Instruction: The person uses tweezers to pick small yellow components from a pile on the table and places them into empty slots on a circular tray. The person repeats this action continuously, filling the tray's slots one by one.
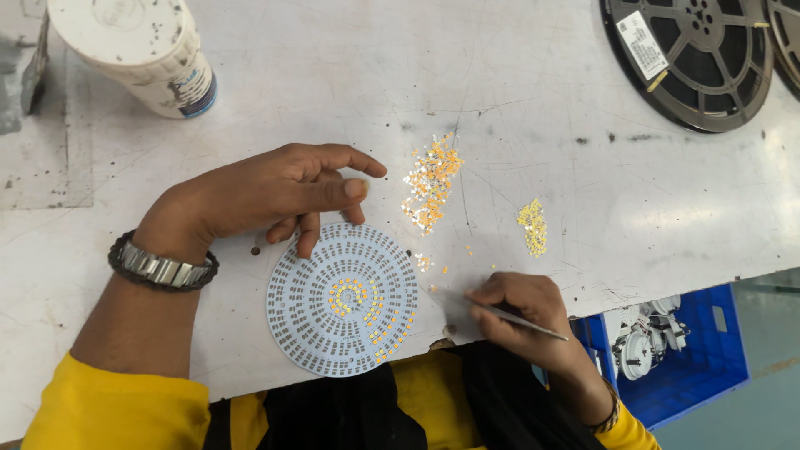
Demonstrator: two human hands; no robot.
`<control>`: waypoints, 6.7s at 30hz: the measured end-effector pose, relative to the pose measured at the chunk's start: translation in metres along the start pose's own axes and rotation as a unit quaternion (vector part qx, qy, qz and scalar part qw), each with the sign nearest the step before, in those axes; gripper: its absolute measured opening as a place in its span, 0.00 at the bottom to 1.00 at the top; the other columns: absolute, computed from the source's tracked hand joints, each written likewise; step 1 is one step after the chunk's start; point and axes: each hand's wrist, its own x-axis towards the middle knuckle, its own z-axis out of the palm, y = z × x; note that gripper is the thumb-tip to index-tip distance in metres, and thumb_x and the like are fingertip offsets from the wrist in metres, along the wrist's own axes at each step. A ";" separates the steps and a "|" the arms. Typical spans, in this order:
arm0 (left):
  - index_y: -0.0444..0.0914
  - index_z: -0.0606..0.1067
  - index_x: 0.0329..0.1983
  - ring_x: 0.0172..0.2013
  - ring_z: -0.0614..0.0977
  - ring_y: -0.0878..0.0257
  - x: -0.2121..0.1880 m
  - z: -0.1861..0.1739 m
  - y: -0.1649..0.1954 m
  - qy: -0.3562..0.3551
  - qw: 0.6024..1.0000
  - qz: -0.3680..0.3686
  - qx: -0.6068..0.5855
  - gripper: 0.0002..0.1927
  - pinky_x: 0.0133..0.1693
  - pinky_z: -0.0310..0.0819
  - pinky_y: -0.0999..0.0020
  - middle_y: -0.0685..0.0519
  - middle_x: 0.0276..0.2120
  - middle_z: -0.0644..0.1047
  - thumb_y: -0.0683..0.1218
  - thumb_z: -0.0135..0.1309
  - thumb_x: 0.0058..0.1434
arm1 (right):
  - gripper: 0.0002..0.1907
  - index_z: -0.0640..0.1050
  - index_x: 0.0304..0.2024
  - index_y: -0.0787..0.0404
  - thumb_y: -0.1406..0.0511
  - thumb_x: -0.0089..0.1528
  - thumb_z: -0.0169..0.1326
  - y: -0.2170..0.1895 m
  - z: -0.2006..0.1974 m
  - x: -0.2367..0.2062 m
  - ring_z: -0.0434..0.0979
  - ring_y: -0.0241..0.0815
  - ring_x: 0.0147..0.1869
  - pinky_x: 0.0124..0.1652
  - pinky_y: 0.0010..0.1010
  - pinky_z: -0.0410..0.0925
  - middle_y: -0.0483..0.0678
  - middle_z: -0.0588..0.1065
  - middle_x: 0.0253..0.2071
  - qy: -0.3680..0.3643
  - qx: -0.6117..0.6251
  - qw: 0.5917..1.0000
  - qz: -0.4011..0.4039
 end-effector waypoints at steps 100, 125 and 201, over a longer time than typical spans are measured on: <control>0.45 0.72 0.66 0.12 0.81 0.64 -0.002 -0.014 -0.015 0.027 0.996 -0.080 -0.006 0.36 0.09 0.65 0.73 0.43 0.37 0.84 0.65 0.52 0.57 | 0.08 0.80 0.40 0.69 0.68 0.63 0.60 0.043 -0.036 -0.027 0.65 0.22 0.24 0.24 0.17 0.56 0.40 0.73 0.22 0.361 -0.089 0.903 0.215; 0.47 0.71 0.68 0.11 0.82 0.63 0.004 -0.012 -0.011 0.030 0.996 -0.077 0.020 0.39 0.08 0.65 0.72 0.45 0.36 0.85 0.68 0.51 0.56 | 0.09 0.81 0.34 0.66 0.68 0.54 0.66 0.013 0.000 -0.032 0.78 0.35 0.26 0.27 0.23 0.67 0.47 0.79 0.27 0.159 -0.071 0.984 0.046; 0.44 0.72 0.66 0.11 0.80 0.66 -0.001 -0.003 -0.006 0.042 0.998 -0.044 -0.008 0.38 0.07 0.64 0.75 0.42 0.34 0.84 0.63 0.52 0.53 | 0.08 0.80 0.30 0.66 0.67 0.53 0.66 0.014 0.001 -0.043 0.73 0.33 0.23 0.24 0.23 0.62 0.46 0.74 0.22 0.172 -0.080 0.981 0.036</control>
